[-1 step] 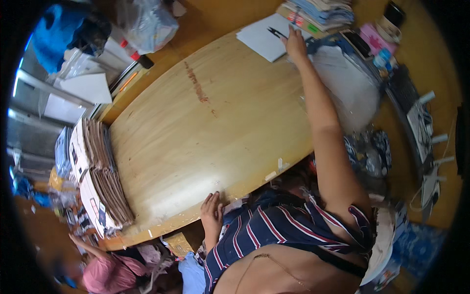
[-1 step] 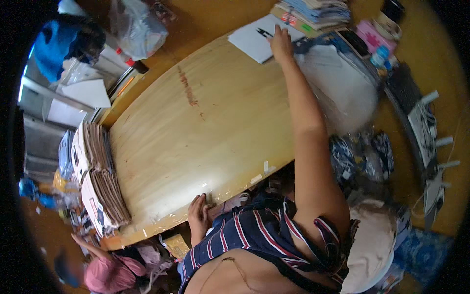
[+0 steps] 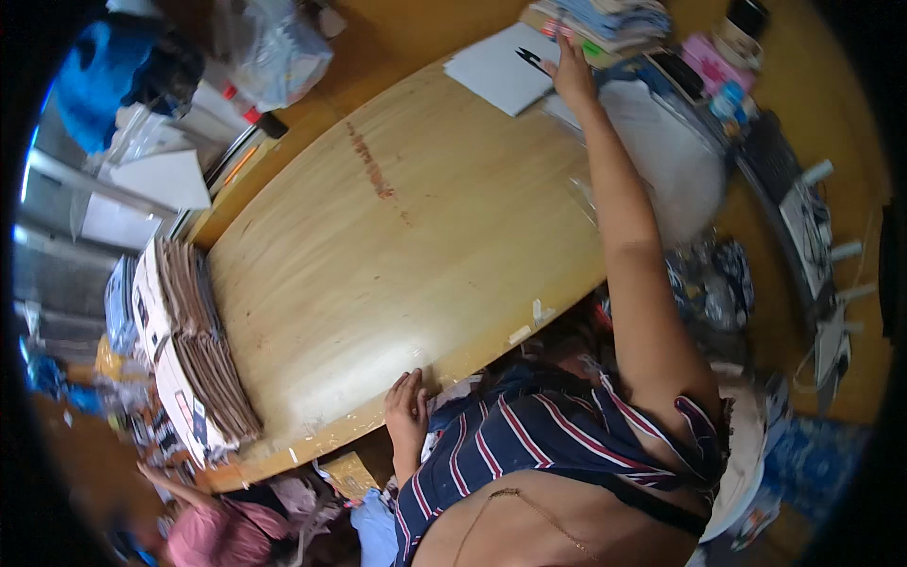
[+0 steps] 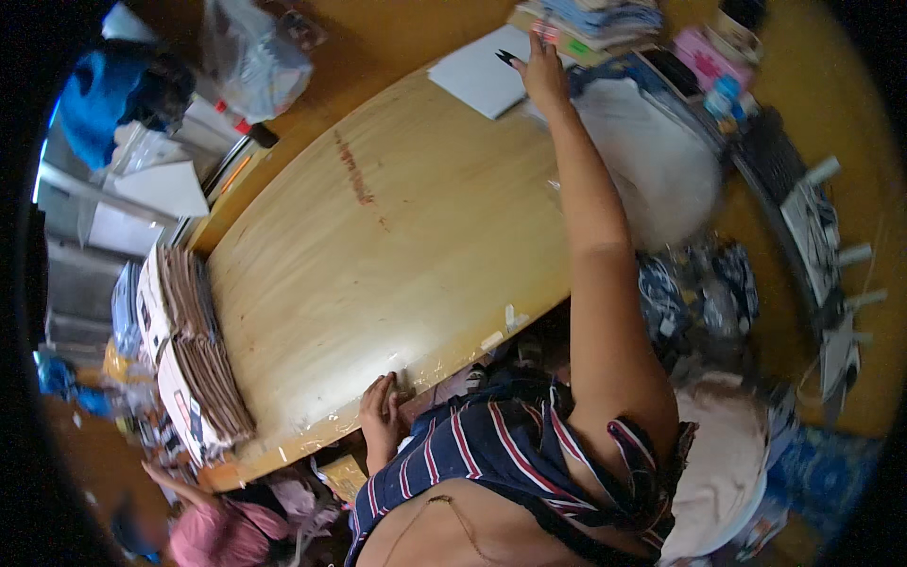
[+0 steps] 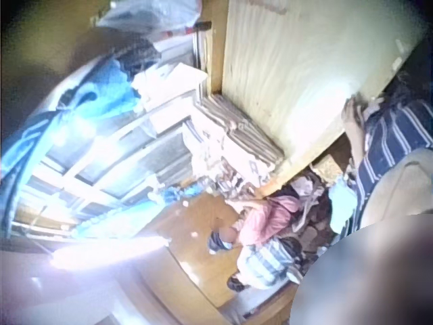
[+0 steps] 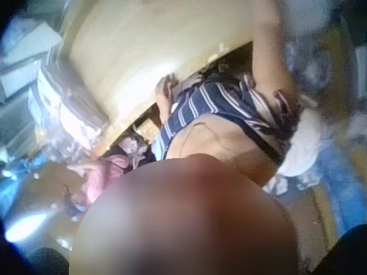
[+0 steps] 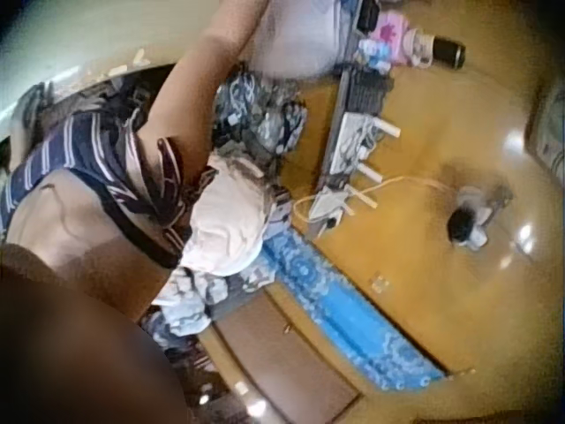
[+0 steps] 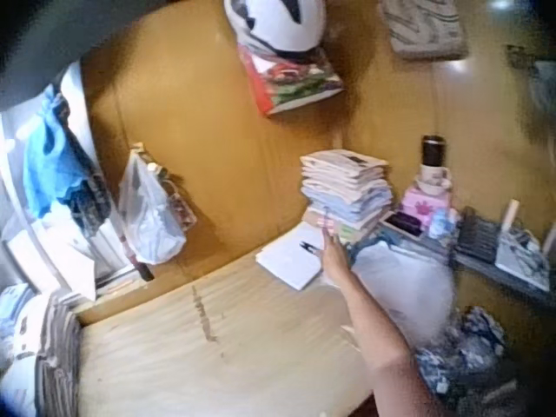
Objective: The person trims threads from a garment, folds the garment around a board, removes the board, and places the folded garment onto a stack.
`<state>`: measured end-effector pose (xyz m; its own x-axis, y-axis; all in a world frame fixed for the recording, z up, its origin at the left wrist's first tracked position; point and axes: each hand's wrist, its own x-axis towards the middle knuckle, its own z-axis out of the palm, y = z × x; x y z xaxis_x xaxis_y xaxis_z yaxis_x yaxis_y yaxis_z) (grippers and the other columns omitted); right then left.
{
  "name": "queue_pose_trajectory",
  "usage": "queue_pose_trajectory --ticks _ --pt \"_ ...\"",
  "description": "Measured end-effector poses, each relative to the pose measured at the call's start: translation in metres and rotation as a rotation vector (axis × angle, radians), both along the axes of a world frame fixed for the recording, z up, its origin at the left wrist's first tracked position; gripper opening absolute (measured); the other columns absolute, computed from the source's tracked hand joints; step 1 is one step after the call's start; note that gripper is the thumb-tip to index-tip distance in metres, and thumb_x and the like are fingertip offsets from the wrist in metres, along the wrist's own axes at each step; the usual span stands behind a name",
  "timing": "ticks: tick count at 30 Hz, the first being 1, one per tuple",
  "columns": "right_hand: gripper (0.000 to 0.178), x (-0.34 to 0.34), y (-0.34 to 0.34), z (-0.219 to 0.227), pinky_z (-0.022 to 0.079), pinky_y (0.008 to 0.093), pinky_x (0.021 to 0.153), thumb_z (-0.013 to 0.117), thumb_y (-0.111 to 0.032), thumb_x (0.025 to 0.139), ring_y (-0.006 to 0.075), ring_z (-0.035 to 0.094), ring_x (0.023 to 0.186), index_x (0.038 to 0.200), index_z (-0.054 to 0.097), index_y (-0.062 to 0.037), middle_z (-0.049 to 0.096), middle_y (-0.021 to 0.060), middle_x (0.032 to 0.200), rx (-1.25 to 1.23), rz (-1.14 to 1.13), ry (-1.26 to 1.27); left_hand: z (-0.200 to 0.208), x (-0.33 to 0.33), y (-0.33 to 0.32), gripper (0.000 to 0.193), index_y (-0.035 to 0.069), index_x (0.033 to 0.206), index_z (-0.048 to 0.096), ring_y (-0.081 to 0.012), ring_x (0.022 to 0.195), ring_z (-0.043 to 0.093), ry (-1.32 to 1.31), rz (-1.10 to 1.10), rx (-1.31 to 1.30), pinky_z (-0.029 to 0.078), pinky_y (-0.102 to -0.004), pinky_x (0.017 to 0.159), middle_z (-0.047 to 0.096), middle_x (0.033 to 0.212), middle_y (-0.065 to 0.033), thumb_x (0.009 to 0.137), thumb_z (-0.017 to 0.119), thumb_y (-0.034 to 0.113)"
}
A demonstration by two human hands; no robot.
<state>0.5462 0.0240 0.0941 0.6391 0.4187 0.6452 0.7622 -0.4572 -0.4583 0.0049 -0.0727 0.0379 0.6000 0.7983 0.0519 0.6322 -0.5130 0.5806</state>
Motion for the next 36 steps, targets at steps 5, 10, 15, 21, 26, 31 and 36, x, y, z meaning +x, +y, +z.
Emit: queue_pose_trajectory --ticks 5,10,15,21,26,31,36 --pt "0.029 -0.063 -0.163 0.014 0.046 0.0388 0.067 0.052 -0.017 0.08 0.0291 0.056 0.079 0.106 0.052 -0.0069 0.056 0.0132 0.087 0.14 -0.085 -0.076 -0.009 0.005 0.051 0.039 0.006 0.114 0.048 -0.0344 0.113 0.038 -0.02 -0.197 0.209 0.031 -0.0412 0.093 0.043 0.121 -0.018 0.076 0.055 0.01" --pt "0.018 -0.258 -0.363 -0.026 0.046 0.0354 0.061 0.054 -0.014 0.077 0.0267 0.056 0.069 0.095 0.058 -0.0101 0.054 0.0074 0.078 -0.252 -0.601 -0.106 -0.056 -0.039 0.156 0.049 0.016 0.13 0.029 -0.0325 0.122 0.026 0.325 0.016 0.344 0.025 -0.0556 0.092 0.026 0.134 -0.0143 0.087 0.035 0.037" --pt "0.02 -0.462 -0.579 -0.083 0.045 0.0381 0.057 0.047 -0.014 0.077 0.0274 0.058 0.065 0.094 0.057 -0.012 0.059 0.0113 0.077 -0.352 -1.522 0.192 -0.067 0.068 0.18 0.057 0.018 0.133 0.022 -0.0313 0.123 0.024 0.476 -0.152 0.398 0.029 -0.0623 0.083 0.023 0.135 -0.0132 0.087 0.021 0.051" --pt "0.012 -0.652 -0.678 -0.138 0.035 0.0223 0.037 0.051 -0.008 0.083 0.0086 0.045 0.043 0.088 0.06 -0.0034 0.053 0.0026 0.06 1.363 -1.771 0.126 -0.055 0.196 -0.003 0.04 0.001 0.12 0.044 -0.0371 0.121 0.025 -0.255 -1.17 0.052 0.022 -0.0428 0.1 0.026 0.131 -0.0239 0.089 0.039 0.027" --pt "0.013 -0.618 -0.705 -0.17 0.045 0.023 0.046 0.059 -0.011 0.077 0.0121 0.058 0.054 0.083 0.064 -0.0015 0.062 0.008 0.068 0.904 -1.79 0.287 -0.009 0.165 -0.182 0.041 0.008 0.117 0.048 -0.0373 0.12 0.027 -0.34 -1.736 0.149 0.021 -0.047 0.096 0.03 0.129 -0.0215 0.079 0.052 0.023" --pt "0.02 -0.506 -0.773 -0.186 0.043 0.0224 0.047 0.061 -0.021 0.076 0.0109 0.055 0.05 0.081 0.066 -0.003 0.061 0.0045 0.062 0.748 -1.84 0.267 -0.007 0.136 -0.247 0.039 0.007 0.114 0.049 -0.0338 0.12 0.03 -0.166 -1.893 -0.005 0.025 -0.0413 0.097 0.031 0.13 -0.017 0.076 0.056 0.011" --pt "0.024 -0.441 -0.821 -0.193 0.043 0.0299 0.053 0.062 -0.025 0.074 0.0182 0.055 0.056 0.076 0.061 -0.001 0.06 0.0097 0.065 1.186 -2.027 0.546 -0.012 0.137 -0.242 0.036 0.009 0.113 0.051 -0.0341 0.114 0.038 -0.061 -1.614 -0.065 0.033 -0.0392 0.093 0.033 0.129 -0.015 0.078 0.057 0.013"
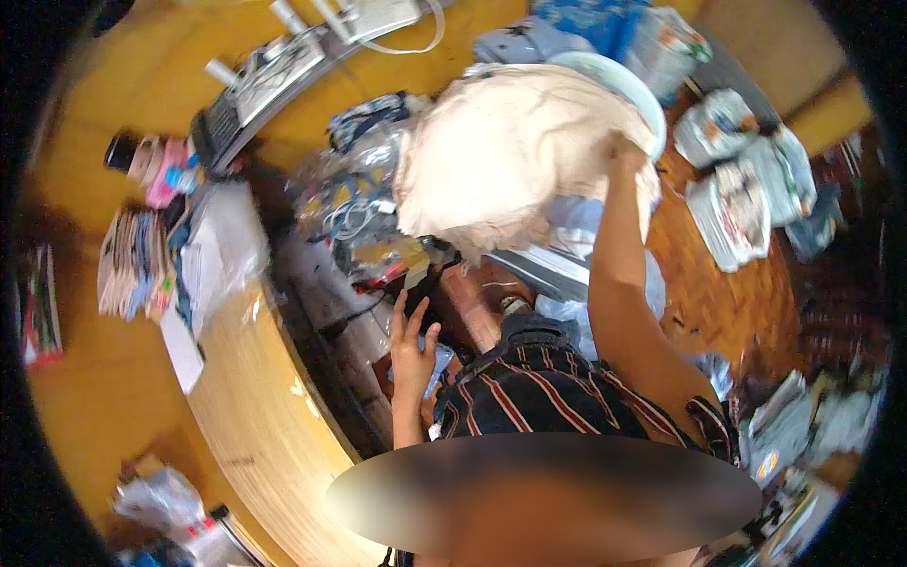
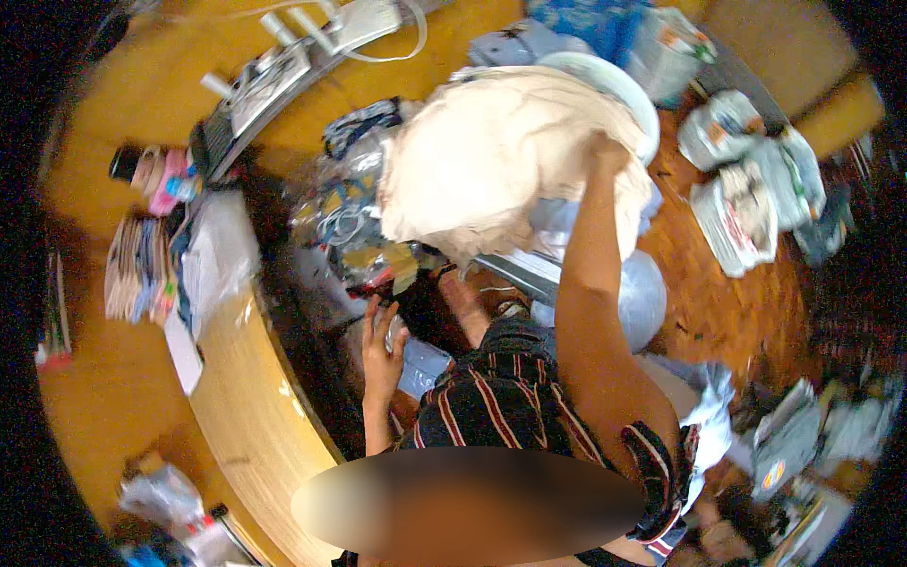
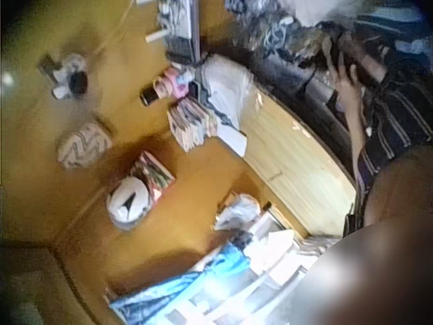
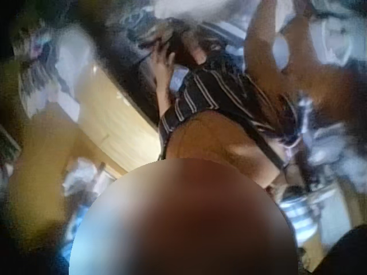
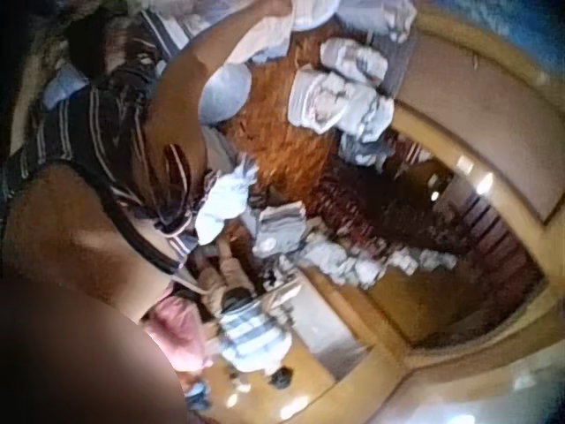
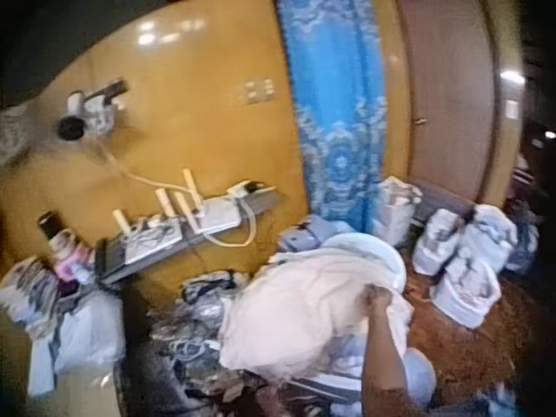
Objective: The person trims threads from a garment, folds the garment around a board, removes the board, and places the folded garment onto a stack.
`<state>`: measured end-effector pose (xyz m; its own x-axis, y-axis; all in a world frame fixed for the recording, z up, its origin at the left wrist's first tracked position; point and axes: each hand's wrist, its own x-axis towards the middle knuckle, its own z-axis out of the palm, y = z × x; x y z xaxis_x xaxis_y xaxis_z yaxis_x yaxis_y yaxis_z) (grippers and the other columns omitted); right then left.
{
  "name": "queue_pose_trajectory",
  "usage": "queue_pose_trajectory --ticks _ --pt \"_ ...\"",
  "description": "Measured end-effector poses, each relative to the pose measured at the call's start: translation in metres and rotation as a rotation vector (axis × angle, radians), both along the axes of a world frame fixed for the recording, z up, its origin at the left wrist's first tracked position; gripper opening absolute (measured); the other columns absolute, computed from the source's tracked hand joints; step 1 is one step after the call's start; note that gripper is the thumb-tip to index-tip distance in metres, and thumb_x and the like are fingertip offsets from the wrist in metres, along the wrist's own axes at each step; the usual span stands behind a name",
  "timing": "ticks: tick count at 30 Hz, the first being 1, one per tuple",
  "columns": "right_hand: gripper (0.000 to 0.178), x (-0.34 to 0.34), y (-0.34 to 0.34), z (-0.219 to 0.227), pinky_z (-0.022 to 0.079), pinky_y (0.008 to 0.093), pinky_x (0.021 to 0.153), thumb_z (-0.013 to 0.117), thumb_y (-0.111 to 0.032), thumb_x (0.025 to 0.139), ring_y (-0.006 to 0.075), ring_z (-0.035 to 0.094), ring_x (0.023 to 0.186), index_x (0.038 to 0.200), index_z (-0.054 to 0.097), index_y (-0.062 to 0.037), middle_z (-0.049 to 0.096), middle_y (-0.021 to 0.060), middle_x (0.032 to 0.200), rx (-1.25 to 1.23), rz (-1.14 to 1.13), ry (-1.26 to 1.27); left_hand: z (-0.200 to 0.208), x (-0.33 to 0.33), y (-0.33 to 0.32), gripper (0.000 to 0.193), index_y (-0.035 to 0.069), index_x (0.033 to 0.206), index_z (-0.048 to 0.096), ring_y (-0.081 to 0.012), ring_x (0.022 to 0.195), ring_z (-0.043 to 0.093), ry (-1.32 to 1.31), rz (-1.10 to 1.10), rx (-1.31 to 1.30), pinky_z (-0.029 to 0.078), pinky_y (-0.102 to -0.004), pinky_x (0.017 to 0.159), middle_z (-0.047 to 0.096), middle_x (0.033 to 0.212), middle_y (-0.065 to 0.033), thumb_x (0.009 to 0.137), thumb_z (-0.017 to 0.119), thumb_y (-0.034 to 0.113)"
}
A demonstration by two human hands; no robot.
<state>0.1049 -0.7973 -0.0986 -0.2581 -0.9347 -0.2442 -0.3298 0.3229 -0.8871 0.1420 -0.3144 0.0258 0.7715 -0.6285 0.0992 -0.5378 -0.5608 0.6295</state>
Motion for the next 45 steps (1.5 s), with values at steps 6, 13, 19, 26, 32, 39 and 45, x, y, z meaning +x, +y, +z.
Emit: queue_pose_trajectory --ticks 6,13,19,26,32,39,45 --pt "0.023 0.063 0.033 0.097 0.044 0.0328 0.062 0.056 -0.018 0.078 0.0246 0.057 0.066 0.082 0.056 0.0046 0.06 0.0159 0.072 -0.769 0.128 0.08 0.002 -0.015 0.033 0.027 0.003 0.107 0.054 -0.0323 0.109 0.043 -0.092 0.401 -0.022 0.035 -0.0383 0.091 0.044 0.119 -0.0164 0.081 0.05 0.008" --pt "0.016 0.064 0.296 0.249 0.047 0.037 0.05 0.053 -0.017 0.075 0.0246 0.059 0.063 0.089 0.054 -0.0096 0.058 0.01 0.074 -1.174 2.466 -0.835 0.014 -0.008 0.01 0.063 0.005 0.131 0.018 -0.0269 0.124 0.023 -0.7 0.837 -0.595 0.019 -0.0401 0.1 0.022 0.134 -0.0167 0.08 0.052 0.02" --pt "0.017 0.047 0.344 0.276 0.048 0.0372 0.051 0.061 -0.013 0.071 0.0224 0.058 0.056 0.087 0.055 -0.008 0.057 0.007 0.077 -0.882 2.867 -0.689 0.066 -0.073 0.043 0.025 0.007 0.079 0.032 -0.0287 0.087 0.051 -0.735 1.217 -0.906 0.041 -0.044 0.079 0.049 0.09 -0.0117 0.083 0.048 0.026" --pt "0.009 0.079 0.444 0.176 0.047 0.04 0.056 0.054 -0.01 0.064 0.0309 0.06 0.066 0.064 0.063 -0.0077 0.06 0.015 0.066 -1.66 3.301 -0.013 0.135 -0.19 0.09 0.021 0.005 0.097 0.045 -0.0194 0.091 0.045 -1.363 1.063 -1.374 0.035 -0.0379 0.09 0.046 0.096 -0.0084 0.085 0.044 0.023" --pt "0.014 0.128 0.501 0.178 0.039 0.0364 0.071 0.053 -0.005 0.06 0.0252 0.054 0.082 0.069 0.063 -0.0104 0.059 0.0073 0.077 -1.33 2.73 -0.632 0.162 -0.287 0.123 0.037 0.005 0.112 0.042 -0.021 0.1 0.043 -1.711 0.804 -1.25 0.032 -0.0327 0.092 0.046 0.106 -0.0092 0.082 0.05 0.027" --pt "0.021 0.187 0.489 0.212 0.048 0.0344 0.061 0.049 -0.015 0.077 0.0244 0.053 0.064 0.093 0.051 -0.0019 0.053 0.0124 0.075 -0.074 1.743 -1.343 0.214 -0.29 0.218 0.04 0.005 0.114 0.04 -0.0226 0.1 0.044 -1.878 1.224 -0.674 0.034 -0.0321 0.089 0.045 0.11 -0.012 0.081 0.052 0.023" --pt "0.024 0.278 0.598 0.292 0.043 0.0361 0.066 0.054 -0.017 0.076 0.0271 0.052 0.075 0.096 0.053 -0.0033 0.053 0.0128 0.085 -0.711 1.642 -1.171 0.277 -0.199 0.4 0.043 0.004 0.116 0.038 -0.0239 0.1 0.045 -1.599 1.562 -0.126 0.036 -0.0316 0.086 0.045 0.112 -0.0145 0.079 0.054 0.02"
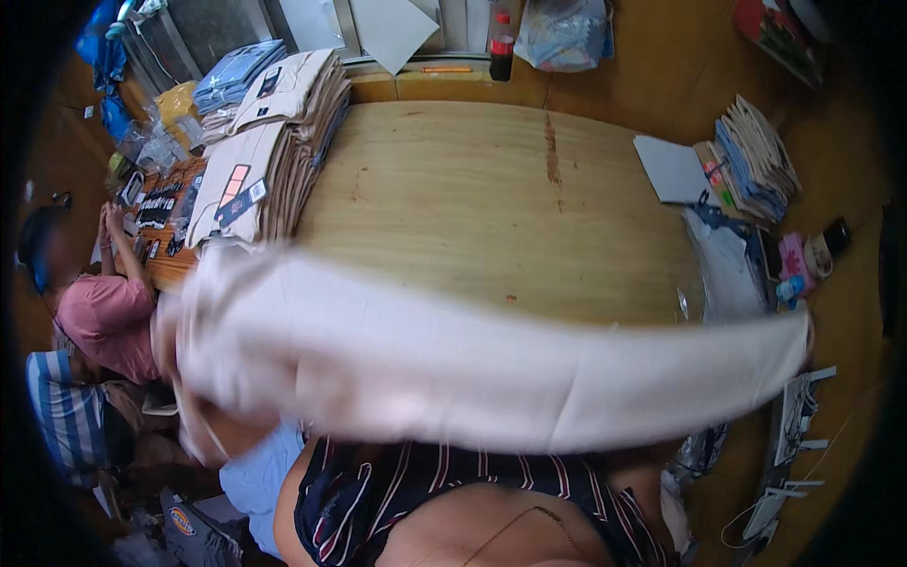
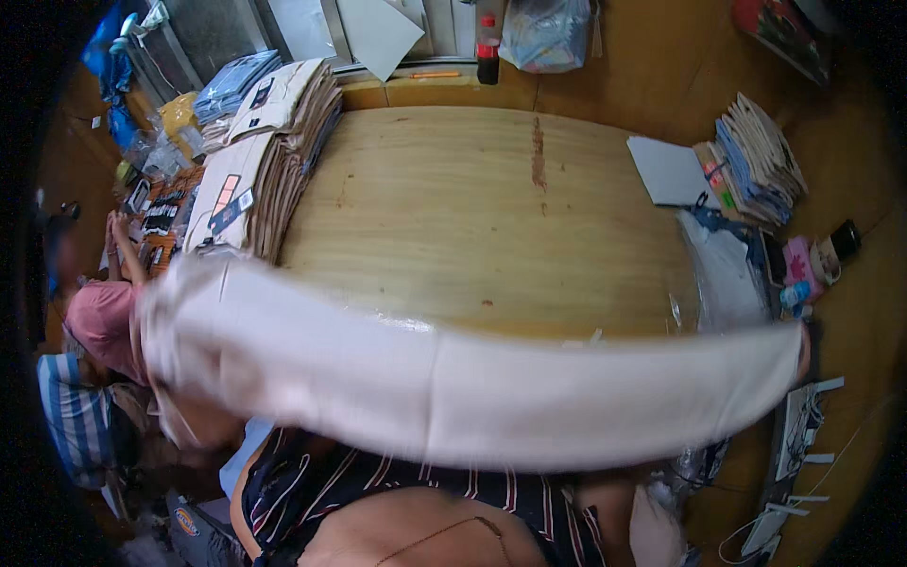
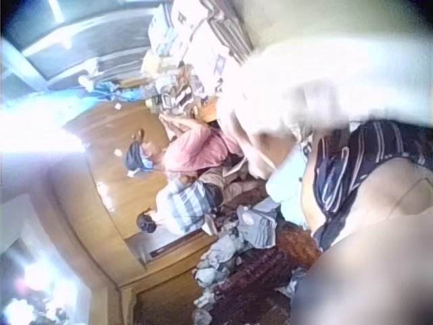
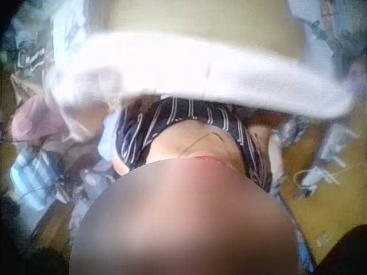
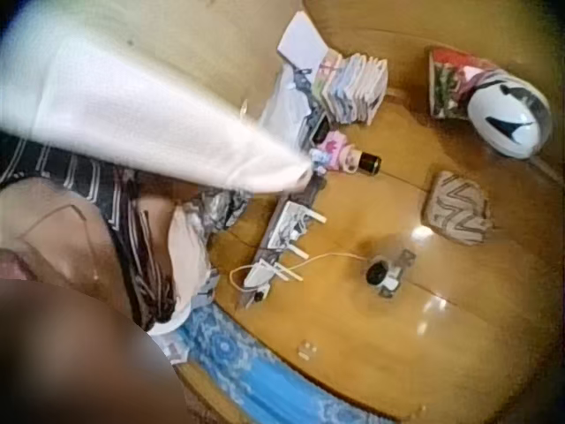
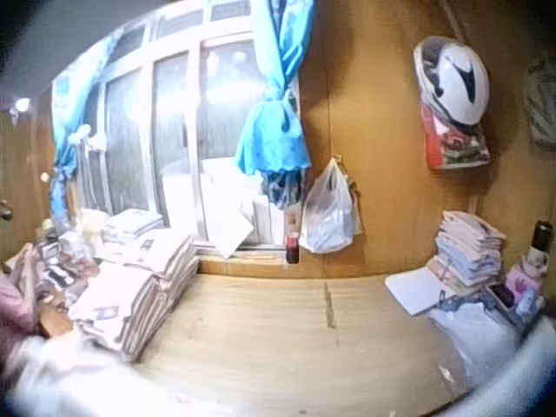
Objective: The person trims threads from a garment, folds the garment around a board, removes the board, and places the folded garment onto a stack.
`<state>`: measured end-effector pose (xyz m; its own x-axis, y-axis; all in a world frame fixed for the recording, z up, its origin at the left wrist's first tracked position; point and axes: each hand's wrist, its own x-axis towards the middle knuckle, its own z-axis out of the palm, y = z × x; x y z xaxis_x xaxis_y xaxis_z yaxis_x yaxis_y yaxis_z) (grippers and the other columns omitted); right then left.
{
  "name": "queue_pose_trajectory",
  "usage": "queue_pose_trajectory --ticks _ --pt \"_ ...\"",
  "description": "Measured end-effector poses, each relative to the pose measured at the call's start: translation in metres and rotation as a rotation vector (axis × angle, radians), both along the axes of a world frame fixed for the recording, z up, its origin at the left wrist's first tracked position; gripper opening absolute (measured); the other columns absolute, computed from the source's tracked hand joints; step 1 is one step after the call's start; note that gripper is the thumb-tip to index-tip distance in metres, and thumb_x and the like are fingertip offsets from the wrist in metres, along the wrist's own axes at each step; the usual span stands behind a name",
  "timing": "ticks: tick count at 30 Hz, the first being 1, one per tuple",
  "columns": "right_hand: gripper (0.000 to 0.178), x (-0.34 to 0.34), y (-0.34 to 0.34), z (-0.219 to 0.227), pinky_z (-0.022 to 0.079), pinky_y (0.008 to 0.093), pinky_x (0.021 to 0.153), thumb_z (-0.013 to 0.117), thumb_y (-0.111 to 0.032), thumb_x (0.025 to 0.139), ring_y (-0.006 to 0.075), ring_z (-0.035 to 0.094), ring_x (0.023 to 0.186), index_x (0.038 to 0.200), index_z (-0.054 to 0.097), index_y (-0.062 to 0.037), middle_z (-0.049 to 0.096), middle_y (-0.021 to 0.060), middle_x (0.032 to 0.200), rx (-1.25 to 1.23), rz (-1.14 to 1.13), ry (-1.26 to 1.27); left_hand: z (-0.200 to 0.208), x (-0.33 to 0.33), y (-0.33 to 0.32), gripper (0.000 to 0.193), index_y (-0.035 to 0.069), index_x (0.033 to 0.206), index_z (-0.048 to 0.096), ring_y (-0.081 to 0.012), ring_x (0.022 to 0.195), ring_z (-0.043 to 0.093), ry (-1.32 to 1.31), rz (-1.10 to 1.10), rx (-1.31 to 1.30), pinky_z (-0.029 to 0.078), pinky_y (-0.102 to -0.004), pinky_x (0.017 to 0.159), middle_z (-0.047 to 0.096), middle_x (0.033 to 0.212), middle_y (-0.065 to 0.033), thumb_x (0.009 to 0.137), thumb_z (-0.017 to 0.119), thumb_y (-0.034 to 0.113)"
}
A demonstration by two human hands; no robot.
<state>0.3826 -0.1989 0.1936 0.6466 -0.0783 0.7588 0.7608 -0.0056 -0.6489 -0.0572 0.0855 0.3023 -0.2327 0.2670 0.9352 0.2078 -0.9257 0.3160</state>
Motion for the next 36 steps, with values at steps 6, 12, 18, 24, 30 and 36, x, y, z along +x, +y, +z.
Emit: queue_pose_trajectory --ticks 6,12,18,24,30,36 --pt "0.033 -0.025 0.198 0.007 0.038 0.0402 0.079 0.057 -0.017 0.076 0.0313 0.048 0.097 0.106 0.051 -0.0057 0.052 0.0138 0.104 -0.759 -0.486 -0.355 -0.075 0.054 0.15 0.047 0.004 0.119 0.036 -0.0252 0.1 0.046 0.507 0.282 -0.101 0.039 -0.0311 0.083 0.044 0.115 -0.0169 0.078 0.056 0.017" --pt "0.049 -0.073 0.178 -0.138 0.027 0.055 0.088 0.056 -0.028 0.077 0.0308 0.03 0.119 0.123 0.039 -0.0207 0.033 0.0112 0.129 -0.905 -0.044 -0.272 -0.221 -0.01 0.067 0.046 0.015 0.12 0.04 -0.0281 0.117 0.034 0.969 0.191 -0.635 0.025 -0.0492 0.095 0.037 0.126 -0.0088 0.078 0.055 0.026" --pt "0.05 0.001 0.136 -0.24 0.021 0.0576 0.092 0.043 -0.042 0.082 0.0263 0.02 0.126 0.13 0.028 -0.0331 0.023 0.0023 0.138 -1.41 -0.019 -0.01 -0.295 -0.061 0.012 0.048 0.018 0.124 0.039 -0.0248 0.122 0.028 1.144 0.349 -0.886 0.017 -0.0563 0.095 0.031 0.133 -0.0059 0.081 0.047 0.038" --pt "0.036 0.006 0.148 -0.188 0.031 0.0438 0.092 0.043 -0.023 0.083 0.0288 0.037 0.114 0.119 0.045 -0.0181 0.043 0.0096 0.121 -1.554 -0.19 0.014 -0.284 -0.056 -0.018 0.034 0.015 0.108 0.052 -0.0237 0.113 0.036 1.013 0.366 -0.896 0.025 -0.0511 0.088 0.042 0.121 -0.0067 0.077 0.054 0.027" --pt "0.021 -0.116 0.217 -0.171 0.043 0.0332 0.079 0.043 -0.004 0.08 0.0286 0.054 0.09 0.095 0.058 -0.0047 0.057 0.0138 0.098 -0.937 0.631 -0.117 -0.295 -0.001 -0.006 0.026 0.01 0.095 0.058 -0.028 0.102 0.043 0.874 0.145 -0.79 0.033 -0.0417 0.083 0.05 0.106 -0.0079 0.07 0.055 0.006" --pt "0.015 -0.055 0.202 -0.161 0.045 0.0348 0.07 0.05 -0.005 0.076 0.0295 0.056 0.081 0.086 0.061 -0.0067 0.059 0.0099 0.089 -1.022 0.517 -0.125 -0.301 -0.023 0.031 0.047 0.027 0.114 0.048 -0.0302 0.123 0.024 1.339 0.404 -0.766 0.023 -0.0531 0.094 0.034 0.13 -0.0061 0.073 0.049 0.005"
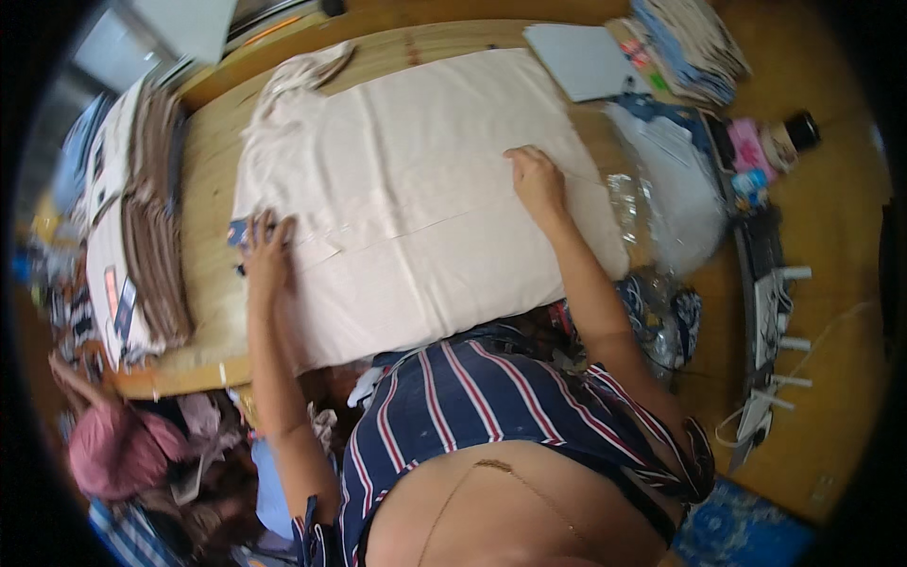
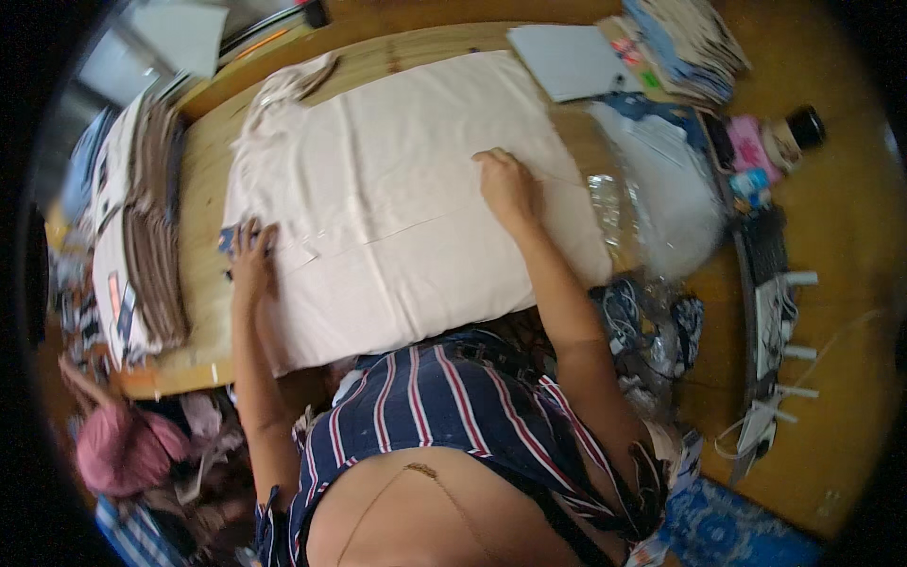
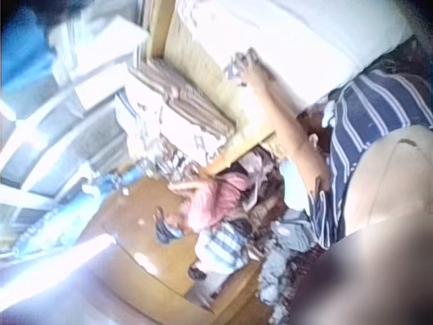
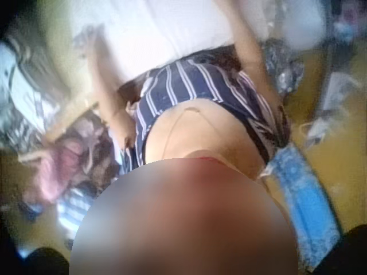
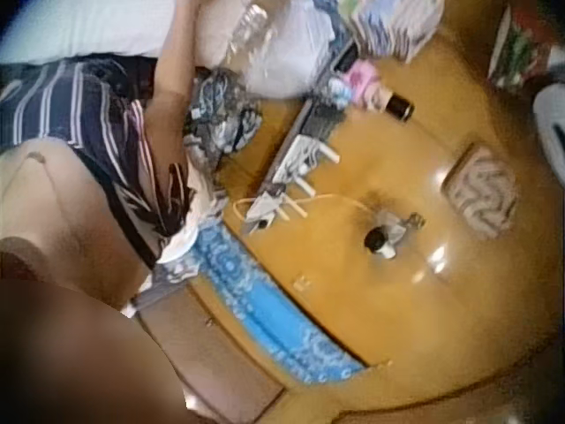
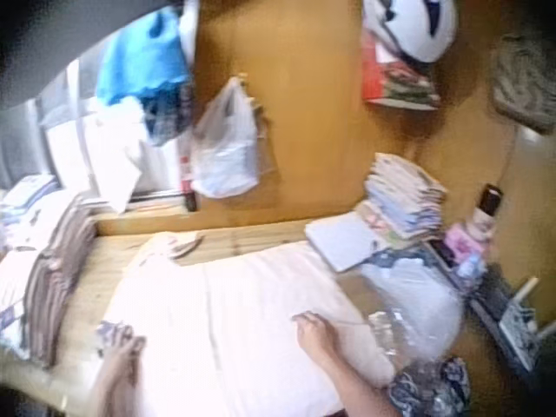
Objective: The person trims threads from a garment, folds the garment around a board, removes the board, and places the folded garment onto a stack.
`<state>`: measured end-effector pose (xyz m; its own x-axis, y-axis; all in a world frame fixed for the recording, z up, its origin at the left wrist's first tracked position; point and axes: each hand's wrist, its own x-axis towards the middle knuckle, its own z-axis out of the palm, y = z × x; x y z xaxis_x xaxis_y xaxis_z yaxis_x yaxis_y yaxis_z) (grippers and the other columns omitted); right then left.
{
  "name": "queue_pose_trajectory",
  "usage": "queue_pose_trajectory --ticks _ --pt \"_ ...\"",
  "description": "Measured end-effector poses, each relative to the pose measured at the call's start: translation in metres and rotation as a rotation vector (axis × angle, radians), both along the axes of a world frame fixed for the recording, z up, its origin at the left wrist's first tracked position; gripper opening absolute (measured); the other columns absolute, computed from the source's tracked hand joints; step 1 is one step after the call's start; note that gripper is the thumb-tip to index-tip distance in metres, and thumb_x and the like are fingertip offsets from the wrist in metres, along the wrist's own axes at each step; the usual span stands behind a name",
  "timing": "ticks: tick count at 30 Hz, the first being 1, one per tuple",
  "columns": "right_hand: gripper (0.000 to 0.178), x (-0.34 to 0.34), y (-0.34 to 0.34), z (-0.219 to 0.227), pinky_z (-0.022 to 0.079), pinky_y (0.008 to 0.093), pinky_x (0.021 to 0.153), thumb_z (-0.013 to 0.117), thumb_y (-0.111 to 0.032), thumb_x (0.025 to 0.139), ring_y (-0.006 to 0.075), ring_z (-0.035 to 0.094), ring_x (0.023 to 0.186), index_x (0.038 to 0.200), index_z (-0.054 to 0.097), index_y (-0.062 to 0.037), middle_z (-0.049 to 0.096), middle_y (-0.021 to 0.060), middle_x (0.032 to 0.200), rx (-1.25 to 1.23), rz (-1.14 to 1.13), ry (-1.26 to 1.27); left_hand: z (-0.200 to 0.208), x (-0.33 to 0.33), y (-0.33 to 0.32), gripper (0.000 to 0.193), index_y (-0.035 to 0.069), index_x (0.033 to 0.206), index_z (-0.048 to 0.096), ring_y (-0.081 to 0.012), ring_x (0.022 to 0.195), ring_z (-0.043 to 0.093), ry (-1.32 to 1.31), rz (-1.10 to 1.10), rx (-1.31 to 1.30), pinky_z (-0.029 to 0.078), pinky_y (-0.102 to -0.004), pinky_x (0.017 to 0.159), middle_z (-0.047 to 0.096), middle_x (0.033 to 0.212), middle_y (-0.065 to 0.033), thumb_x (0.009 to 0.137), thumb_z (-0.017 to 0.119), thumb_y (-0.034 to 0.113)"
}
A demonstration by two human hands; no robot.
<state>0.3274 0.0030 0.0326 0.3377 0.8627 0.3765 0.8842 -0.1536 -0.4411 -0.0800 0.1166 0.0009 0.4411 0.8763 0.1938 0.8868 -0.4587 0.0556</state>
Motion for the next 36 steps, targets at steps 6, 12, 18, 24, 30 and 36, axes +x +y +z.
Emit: queue_pose_trajectory --ticks 6,12,18,24,30,36 --pt "0.018 0.22 -0.047 -0.005 0.045 0.0374 0.068 0.048 -0.005 0.073 0.0296 0.058 0.076 0.082 0.063 -0.0084 0.061 0.0123 0.083 0.183 -0.651 -0.172 0.035 0.007 0.034 0.032 0.005 0.093 0.047 -0.0285 0.091 0.047 -0.069 -0.246 -0.09 0.04 -0.0365 0.075 0.048 0.094 -0.0101 0.065 0.048 -0.008" --pt "0.018 0.314 -0.024 0.008 0.046 0.04 0.068 0.053 -0.007 0.069 0.0325 0.058 0.079 0.084 0.062 -0.0076 0.06 0.0154 0.085 0.15 -0.785 -0.23 0.047 -0.054 0.031 0.034 -0.001 0.088 0.047 -0.0218 0.08 0.051 -0.608 0.065 -0.09 0.041 -0.026 0.07 0.048 0.088 -0.0099 0.06 0.044 -0.02" --pt "0.036 0.419 0.055 -0.059 0.039 0.0445 0.082 0.047 -0.029 0.081 0.0383 0.051 0.094 0.103 0.053 -0.001 0.055 0.0226 0.1 -0.124 -0.374 -0.394 0.048 -0.104 0.013 0.036 0.014 0.095 0.059 -0.0291 0.096 0.05 -0.035 0.599 0.547 0.041 -0.0358 0.08 0.055 0.103 -0.0077 0.068 0.044 -0.004" --pt "0.039 0.413 0.124 -0.075 0.045 0.0393 0.08 0.06 -0.027 0.074 0.0356 0.054 0.093 0.106 0.053 -0.0052 0.055 0.0197 0.103 -0.444 -0.831 -0.109 0.042 -0.013 -0.048 0.029 0.002 0.087 0.059 -0.0255 0.081 0.054 -0.58 0.426 0.074 0.044 -0.0316 0.07 0.055 0.086 -0.0117 0.063 0.048 -0.012" --pt "0.021 0.383 0.128 -0.029 0.046 0.0349 0.062 0.058 -0.016 0.074 0.0226 0.056 0.073 0.09 0.055 -0.0013 0.058 0.0102 0.084 0.363 -0.533 0.712 0.018 0.034 -0.04 0.017 0.001 0.087 0.061 -0.0233 0.077 0.056 -0.687 0.175 -0.129 0.046 -0.0287 0.068 0.055 0.087 -0.0104 0.07 0.06 0.002" --pt "0.009 0.104 0.118 0.013 0.039 0.0208 0.059 0.052 -0.012 0.08 0.0118 0.047 0.066 0.084 0.054 -0.0043 0.05 0.0017 0.071 0.214 0.103 1.486 0.011 0.035 -0.028 0.01 0.001 0.078 0.062 -0.0218 0.07 0.055 -0.755 0.097 -0.256 0.044 -0.029 0.064 0.056 0.08 -0.0093 0.068 0.063 0.005"
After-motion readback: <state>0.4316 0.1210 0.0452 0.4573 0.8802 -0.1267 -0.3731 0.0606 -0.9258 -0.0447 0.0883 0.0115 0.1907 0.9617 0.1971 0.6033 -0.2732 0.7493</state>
